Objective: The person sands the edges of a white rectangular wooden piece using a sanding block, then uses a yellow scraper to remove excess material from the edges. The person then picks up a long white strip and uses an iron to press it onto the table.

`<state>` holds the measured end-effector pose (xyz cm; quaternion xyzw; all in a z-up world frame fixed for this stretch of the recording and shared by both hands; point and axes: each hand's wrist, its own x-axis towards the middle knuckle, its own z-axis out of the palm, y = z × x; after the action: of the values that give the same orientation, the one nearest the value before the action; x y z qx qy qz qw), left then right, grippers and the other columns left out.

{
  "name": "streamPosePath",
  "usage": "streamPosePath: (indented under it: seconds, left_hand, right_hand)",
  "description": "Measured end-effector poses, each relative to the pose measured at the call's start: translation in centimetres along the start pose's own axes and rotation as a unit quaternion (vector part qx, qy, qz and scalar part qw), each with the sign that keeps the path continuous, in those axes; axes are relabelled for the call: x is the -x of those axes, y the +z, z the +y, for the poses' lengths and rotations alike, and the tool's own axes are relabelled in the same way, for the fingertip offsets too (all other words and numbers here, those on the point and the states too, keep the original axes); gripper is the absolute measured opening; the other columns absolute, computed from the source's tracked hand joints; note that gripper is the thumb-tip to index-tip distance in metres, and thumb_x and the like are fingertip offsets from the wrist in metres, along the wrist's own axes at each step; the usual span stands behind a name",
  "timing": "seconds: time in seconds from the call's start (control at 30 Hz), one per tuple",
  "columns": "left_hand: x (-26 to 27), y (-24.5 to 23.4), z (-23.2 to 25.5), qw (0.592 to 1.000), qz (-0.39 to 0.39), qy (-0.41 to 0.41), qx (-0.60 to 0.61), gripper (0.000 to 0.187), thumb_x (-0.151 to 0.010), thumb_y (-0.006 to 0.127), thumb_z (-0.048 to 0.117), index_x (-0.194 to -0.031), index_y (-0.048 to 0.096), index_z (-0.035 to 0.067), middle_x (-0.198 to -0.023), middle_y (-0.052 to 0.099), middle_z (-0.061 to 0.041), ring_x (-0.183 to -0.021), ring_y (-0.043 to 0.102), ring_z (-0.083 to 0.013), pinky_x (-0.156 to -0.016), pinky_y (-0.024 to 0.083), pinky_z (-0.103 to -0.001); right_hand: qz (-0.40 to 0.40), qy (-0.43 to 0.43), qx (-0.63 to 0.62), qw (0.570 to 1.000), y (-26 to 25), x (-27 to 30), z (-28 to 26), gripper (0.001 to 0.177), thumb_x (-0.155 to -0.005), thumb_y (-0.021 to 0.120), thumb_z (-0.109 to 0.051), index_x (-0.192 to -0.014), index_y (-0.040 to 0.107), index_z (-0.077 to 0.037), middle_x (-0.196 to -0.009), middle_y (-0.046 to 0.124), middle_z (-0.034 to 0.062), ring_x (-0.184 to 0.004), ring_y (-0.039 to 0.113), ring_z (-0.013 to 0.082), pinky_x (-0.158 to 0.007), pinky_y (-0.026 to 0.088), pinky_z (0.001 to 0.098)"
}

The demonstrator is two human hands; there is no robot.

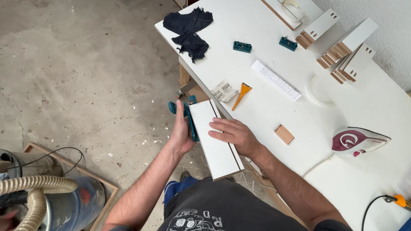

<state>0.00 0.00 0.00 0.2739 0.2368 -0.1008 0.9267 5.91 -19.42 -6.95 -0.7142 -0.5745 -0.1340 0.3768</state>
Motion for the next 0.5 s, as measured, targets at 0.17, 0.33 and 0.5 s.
streamPosePath:
  seconds: [0.17,0.33,0.5]
  left_hand:
    - [-5.4,-4.2,-2.3,0.997,0.051,0.036,-0.052,0.075,-0.089,0.059,0.072,-0.114,0.059,0.001,-0.099,0.072,-0.011,-0.085,0.075,-0.0255,-0.072,0.064,-0.042]
    - [-10.5,-7.2,-3.6,0.977,0.109,0.070,-0.168,0.064,-0.085,0.085,0.049,-0.112,0.049,0.004,-0.089,0.074,-0.016,-0.077,0.077,-0.0298,-0.061,0.066,-0.047]
    - [-7.4,-8.0,0.2,0.907,-0.026,0.099,-0.409,0.047,-0.082,0.088,0.035,-0.107,0.060,0.007,-0.076,0.072,-0.008,-0.066,0.074,-0.0194,-0.056,0.061,-0.033]
  right_hand:
    - [0.001,-0.008,0.036,0.999,1.4,0.3,0.5,0.029,-0.104,0.055,-0.021,-0.125,0.074,-0.013,-0.132,0.069,0.0108,-0.127,0.063,0.0328,-0.102,0.050,0.0429]
    - [-0.001,-0.019,0.082,0.996,2.9,1.4,1.8,0.029,-0.105,0.054,-0.017,-0.128,0.071,-0.012,-0.135,0.067,0.0111,-0.128,0.062,0.0323,-0.104,0.050,0.0429]
    - [-0.264,0.098,-0.105,0.954,0.1,1.3,2.0,0.017,-0.095,0.069,-0.006,-0.110,0.076,-0.009,-0.127,0.072,0.0105,-0.134,0.058,0.0312,-0.113,0.048,0.0386]
